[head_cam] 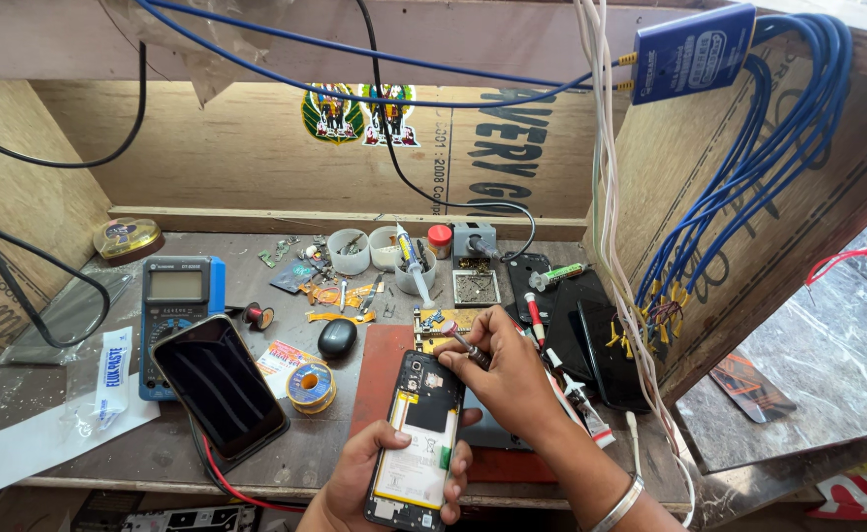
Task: The person uses a screwdriver to remove screws from the back of a disassembled smartphone. They then place the back cover onto the phone and continue to remove additional screws from the device.
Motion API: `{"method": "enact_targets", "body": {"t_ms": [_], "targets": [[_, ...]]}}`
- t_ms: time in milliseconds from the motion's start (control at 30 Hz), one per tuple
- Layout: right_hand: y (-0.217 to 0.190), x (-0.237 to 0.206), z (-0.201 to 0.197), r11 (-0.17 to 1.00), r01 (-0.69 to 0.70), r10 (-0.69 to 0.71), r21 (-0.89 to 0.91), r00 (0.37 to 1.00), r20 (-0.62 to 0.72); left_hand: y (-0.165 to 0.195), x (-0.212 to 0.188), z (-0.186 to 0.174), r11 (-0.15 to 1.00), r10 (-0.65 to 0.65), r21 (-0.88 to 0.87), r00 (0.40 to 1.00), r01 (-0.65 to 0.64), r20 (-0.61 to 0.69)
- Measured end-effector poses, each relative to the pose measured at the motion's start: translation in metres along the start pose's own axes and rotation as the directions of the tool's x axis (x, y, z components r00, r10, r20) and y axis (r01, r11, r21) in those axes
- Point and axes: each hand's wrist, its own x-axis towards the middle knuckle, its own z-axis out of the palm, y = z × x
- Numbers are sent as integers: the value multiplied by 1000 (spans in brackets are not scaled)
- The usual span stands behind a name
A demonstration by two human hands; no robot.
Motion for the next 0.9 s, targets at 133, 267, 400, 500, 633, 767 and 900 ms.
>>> {"method": "enact_targets", "body": {"t_ms": [133, 267, 400, 500, 633, 767, 900], "targets": [[-7, -1, -5, 997, -68, 67, -30, 998, -12, -1, 0, -1, 999, 28, -18, 999, -29, -16], [-18, -7, -14, 992, -77, 79, -96, 997, 16, -1, 2, -3, 997, 70, -15, 998, -70, 3], [-26, -17, -26, 968, 16, 44, -251, 972, 230, -1, 1, -7, 997, 68, -28, 998, -68, -12], [-29, -23, -27, 957, 130, -49, -258, 953, 297, -2, 1, -8, 996, 79, -38, 997, -80, -25], [-32, -30, -21, 908, 182, -67, -378, 952, 298, -2, 0, -9, 997, 75, -22, 996, -76, -45], [-32, -30, -17, 902, 149, -30, -404, 958, 285, -2, 0, -10, 998, 62, 1, 997, -62, -54], [-23, -28, -16, 899, 138, -45, -415, 973, 225, -2, 0, -11, 999, 52, 13, 998, -52, -46]]}}
